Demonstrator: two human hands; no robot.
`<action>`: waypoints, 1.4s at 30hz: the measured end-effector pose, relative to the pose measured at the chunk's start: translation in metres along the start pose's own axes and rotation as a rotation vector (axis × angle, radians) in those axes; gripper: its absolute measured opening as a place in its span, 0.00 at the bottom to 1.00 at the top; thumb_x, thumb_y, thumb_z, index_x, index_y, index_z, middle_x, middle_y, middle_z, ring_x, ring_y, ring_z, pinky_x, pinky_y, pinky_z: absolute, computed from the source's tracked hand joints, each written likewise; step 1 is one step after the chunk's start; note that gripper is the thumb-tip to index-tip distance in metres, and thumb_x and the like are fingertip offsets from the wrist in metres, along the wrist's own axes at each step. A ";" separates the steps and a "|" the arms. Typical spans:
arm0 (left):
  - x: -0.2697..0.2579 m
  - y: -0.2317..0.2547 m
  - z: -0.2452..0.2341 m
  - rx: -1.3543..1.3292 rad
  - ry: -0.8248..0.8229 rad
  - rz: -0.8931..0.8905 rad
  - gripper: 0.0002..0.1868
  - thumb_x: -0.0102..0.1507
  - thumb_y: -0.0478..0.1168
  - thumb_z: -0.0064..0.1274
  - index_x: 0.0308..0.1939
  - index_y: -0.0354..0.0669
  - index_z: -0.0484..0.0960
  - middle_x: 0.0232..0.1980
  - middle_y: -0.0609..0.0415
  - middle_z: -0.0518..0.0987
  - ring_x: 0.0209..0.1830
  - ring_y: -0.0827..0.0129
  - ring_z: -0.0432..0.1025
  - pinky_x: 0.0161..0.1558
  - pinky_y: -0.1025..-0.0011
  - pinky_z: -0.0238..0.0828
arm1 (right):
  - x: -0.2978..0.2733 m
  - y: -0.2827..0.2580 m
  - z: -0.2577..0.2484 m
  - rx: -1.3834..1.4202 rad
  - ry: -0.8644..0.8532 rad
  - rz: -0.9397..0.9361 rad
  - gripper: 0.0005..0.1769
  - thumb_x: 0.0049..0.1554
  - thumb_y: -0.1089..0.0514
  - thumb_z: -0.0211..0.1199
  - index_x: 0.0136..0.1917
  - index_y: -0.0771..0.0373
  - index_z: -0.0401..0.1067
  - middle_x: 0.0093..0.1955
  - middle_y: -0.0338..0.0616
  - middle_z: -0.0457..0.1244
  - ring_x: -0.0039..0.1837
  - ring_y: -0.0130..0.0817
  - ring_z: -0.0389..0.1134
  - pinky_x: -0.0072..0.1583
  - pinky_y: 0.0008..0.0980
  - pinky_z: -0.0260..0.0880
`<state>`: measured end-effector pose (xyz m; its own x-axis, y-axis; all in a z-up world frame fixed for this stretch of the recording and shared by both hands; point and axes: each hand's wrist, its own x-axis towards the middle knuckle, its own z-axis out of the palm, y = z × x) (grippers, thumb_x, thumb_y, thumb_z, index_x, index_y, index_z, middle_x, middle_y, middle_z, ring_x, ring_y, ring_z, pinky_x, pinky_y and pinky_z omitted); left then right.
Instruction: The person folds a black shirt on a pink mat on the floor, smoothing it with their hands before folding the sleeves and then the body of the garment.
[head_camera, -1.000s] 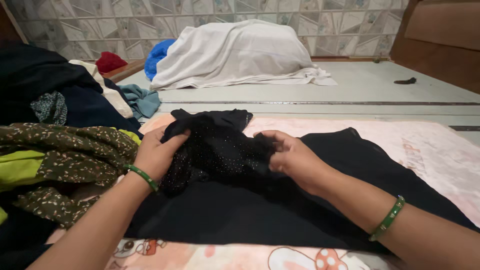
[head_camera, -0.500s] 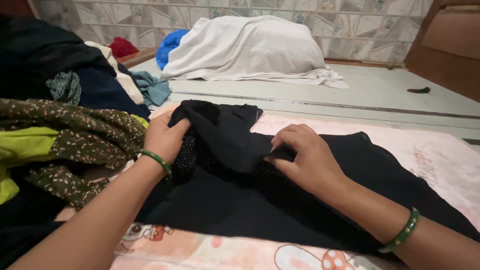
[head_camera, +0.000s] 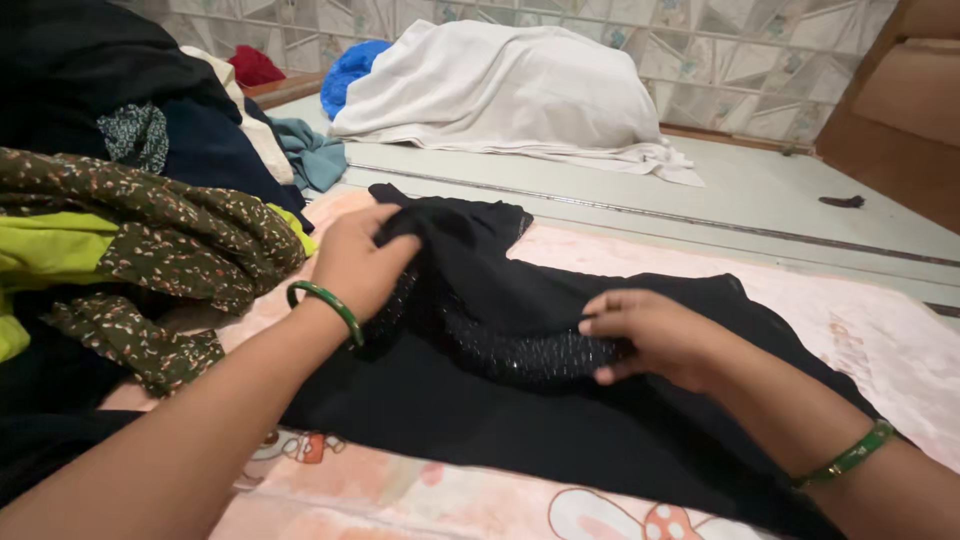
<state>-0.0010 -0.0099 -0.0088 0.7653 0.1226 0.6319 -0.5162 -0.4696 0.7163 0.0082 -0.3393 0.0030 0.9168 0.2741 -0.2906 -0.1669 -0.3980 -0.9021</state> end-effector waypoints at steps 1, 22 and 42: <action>-0.002 0.003 0.001 0.003 -0.038 0.050 0.11 0.58 0.37 0.55 0.42 0.35 0.85 0.30 0.53 0.83 0.27 0.74 0.75 0.34 0.74 0.72 | -0.004 0.000 0.000 -0.088 -0.014 0.073 0.10 0.57 0.53 0.62 0.48 0.61 0.74 0.44 0.39 0.65 0.45 0.32 0.69 0.48 0.38 0.77; -0.005 0.007 0.003 0.045 -0.029 0.034 0.13 0.58 0.38 0.56 0.44 0.36 0.85 0.34 0.51 0.85 0.31 0.71 0.79 0.37 0.73 0.74 | -0.066 -0.032 0.054 -0.527 -0.148 -0.353 0.26 0.45 0.62 0.72 0.55 0.54 0.67 0.42 0.33 0.58 0.41 0.26 0.60 0.42 0.26 0.64; 0.013 -0.034 -0.002 -0.410 0.085 -0.275 0.14 0.61 0.30 0.45 0.46 0.38 0.84 0.36 0.59 0.81 0.32 0.75 0.73 0.36 0.75 0.70 | -0.084 -0.039 0.055 -0.682 -0.515 -0.229 0.15 0.48 0.67 0.56 0.49 0.64 0.75 0.46 0.42 0.70 0.49 0.31 0.72 0.51 0.30 0.74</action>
<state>0.0256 0.0093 -0.0244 0.8691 0.2729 0.4127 -0.4212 -0.0296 0.9065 -0.0826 -0.2987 0.0454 0.5961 0.7063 -0.3819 0.4045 -0.6750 -0.6171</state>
